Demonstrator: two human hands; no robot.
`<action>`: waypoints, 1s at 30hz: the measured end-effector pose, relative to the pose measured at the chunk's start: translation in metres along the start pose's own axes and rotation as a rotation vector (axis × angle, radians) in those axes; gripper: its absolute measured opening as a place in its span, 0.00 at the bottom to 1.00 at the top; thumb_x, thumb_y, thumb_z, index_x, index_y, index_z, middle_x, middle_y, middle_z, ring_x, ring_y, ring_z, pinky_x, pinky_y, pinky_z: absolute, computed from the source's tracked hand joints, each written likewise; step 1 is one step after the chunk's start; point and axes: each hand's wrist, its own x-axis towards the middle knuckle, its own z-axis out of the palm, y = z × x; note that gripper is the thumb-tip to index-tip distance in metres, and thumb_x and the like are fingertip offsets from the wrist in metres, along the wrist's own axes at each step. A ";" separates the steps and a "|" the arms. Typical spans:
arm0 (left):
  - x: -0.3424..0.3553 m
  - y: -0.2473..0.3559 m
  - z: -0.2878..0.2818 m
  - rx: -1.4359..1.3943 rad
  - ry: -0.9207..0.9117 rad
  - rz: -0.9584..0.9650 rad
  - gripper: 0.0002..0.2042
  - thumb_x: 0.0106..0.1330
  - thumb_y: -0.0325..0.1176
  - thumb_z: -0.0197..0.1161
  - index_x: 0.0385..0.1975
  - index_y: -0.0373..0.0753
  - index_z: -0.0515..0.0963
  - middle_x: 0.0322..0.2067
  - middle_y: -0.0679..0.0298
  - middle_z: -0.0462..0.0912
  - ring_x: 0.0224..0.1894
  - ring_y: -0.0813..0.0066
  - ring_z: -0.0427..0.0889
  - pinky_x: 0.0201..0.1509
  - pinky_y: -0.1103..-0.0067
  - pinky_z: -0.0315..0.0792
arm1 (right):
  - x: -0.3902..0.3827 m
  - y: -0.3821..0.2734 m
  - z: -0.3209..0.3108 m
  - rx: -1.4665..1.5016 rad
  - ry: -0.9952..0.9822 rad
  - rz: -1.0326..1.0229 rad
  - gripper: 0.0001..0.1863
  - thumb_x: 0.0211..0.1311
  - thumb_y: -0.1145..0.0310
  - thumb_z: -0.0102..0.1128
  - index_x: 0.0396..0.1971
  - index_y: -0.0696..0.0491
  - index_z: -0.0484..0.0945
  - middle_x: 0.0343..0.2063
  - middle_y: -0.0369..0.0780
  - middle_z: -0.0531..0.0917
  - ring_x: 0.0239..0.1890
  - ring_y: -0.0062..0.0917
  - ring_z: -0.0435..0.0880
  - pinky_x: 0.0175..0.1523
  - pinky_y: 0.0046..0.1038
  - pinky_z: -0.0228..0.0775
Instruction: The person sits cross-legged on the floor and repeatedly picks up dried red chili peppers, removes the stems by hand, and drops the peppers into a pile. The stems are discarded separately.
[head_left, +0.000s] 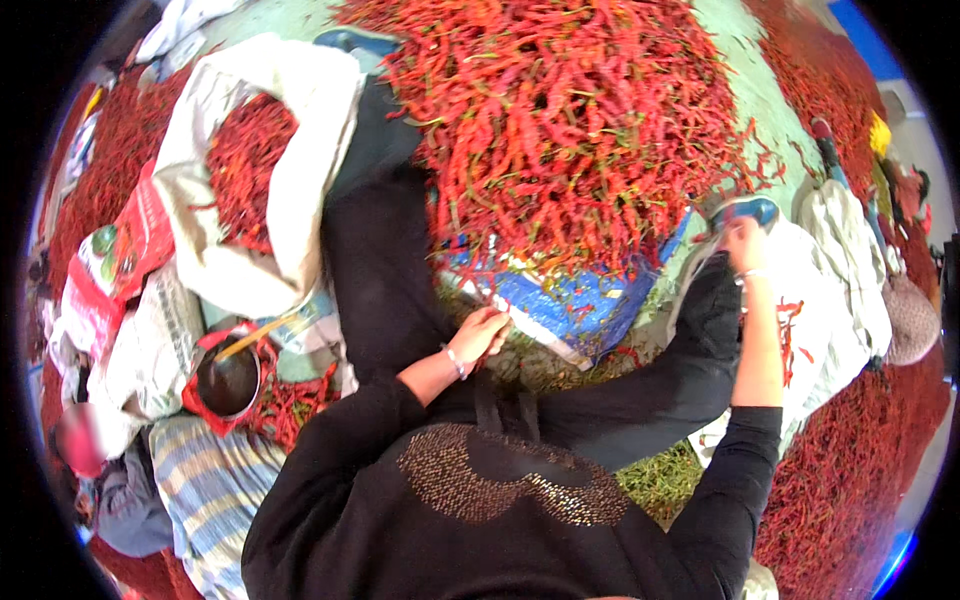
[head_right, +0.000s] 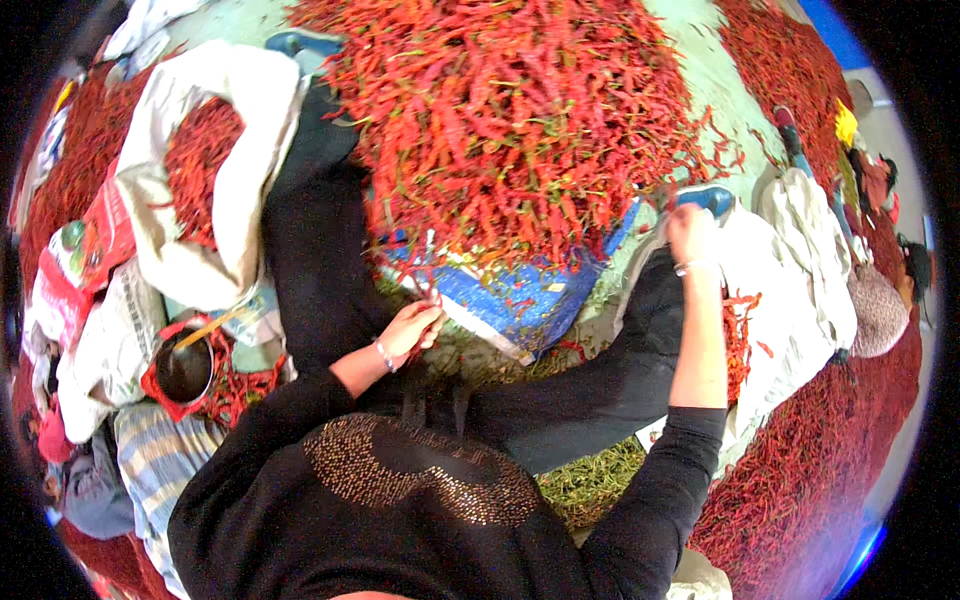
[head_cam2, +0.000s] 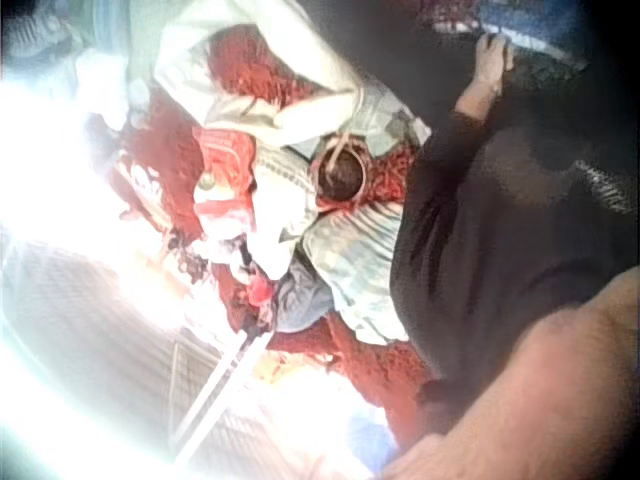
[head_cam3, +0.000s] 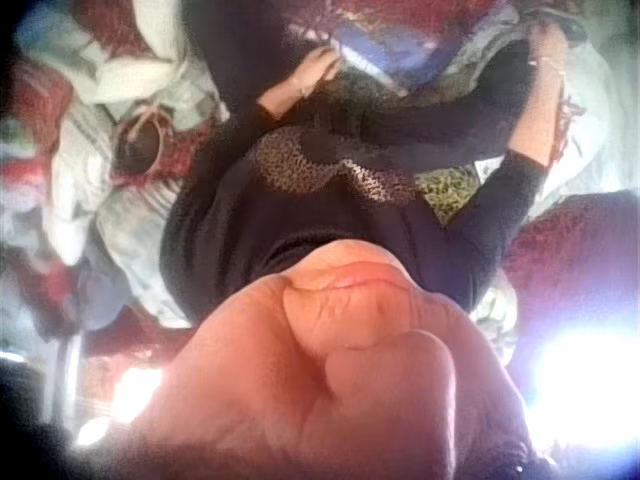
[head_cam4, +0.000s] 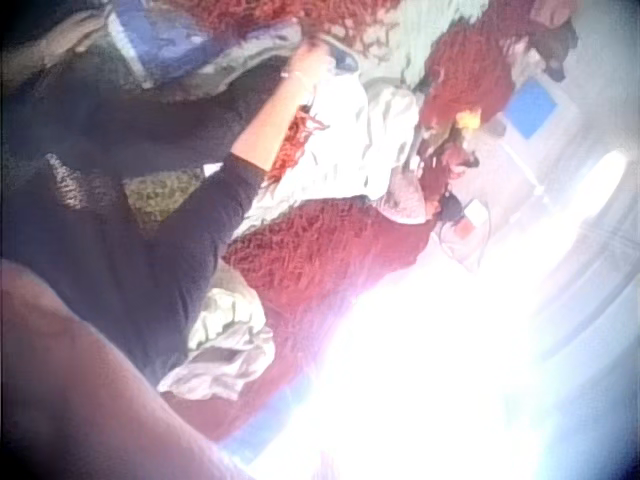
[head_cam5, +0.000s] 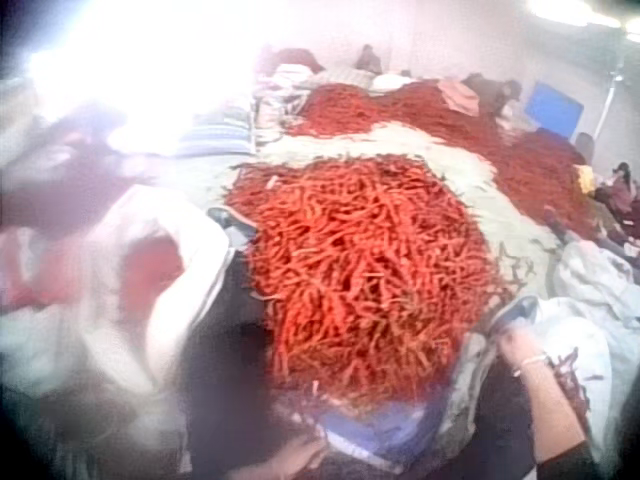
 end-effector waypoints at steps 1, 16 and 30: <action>0.000 -0.002 0.000 0.062 0.024 0.030 0.06 0.65 0.34 0.50 0.34 0.38 0.69 0.19 0.71 0.68 0.15 0.86 0.62 0.16 0.87 0.53 | 0.010 -0.002 -0.016 0.377 -0.123 0.250 0.13 0.55 0.60 0.53 0.29 0.55 0.77 0.22 0.40 0.81 0.21 0.25 0.79 0.28 0.26 0.71; -0.024 0.017 -0.011 -0.076 -0.007 0.127 0.07 0.65 0.34 0.50 0.30 0.37 0.71 0.18 0.72 0.67 0.15 0.86 0.62 0.16 0.87 0.55 | -0.035 -0.230 -0.032 0.816 -0.059 -0.388 0.07 0.54 0.70 0.57 0.33 0.54 0.77 0.30 0.37 0.79 0.32 0.20 0.79 0.39 0.22 0.70; -0.030 0.017 -0.017 0.114 -0.132 0.085 0.07 0.66 0.34 0.48 0.31 0.38 0.68 0.18 0.72 0.65 0.17 0.88 0.61 0.18 0.89 0.55 | -0.081 -0.406 0.094 -0.117 -0.209 -0.929 0.13 0.47 0.71 0.51 0.36 0.52 0.74 0.51 0.43 0.69 0.36 0.31 0.77 0.38 0.31 0.71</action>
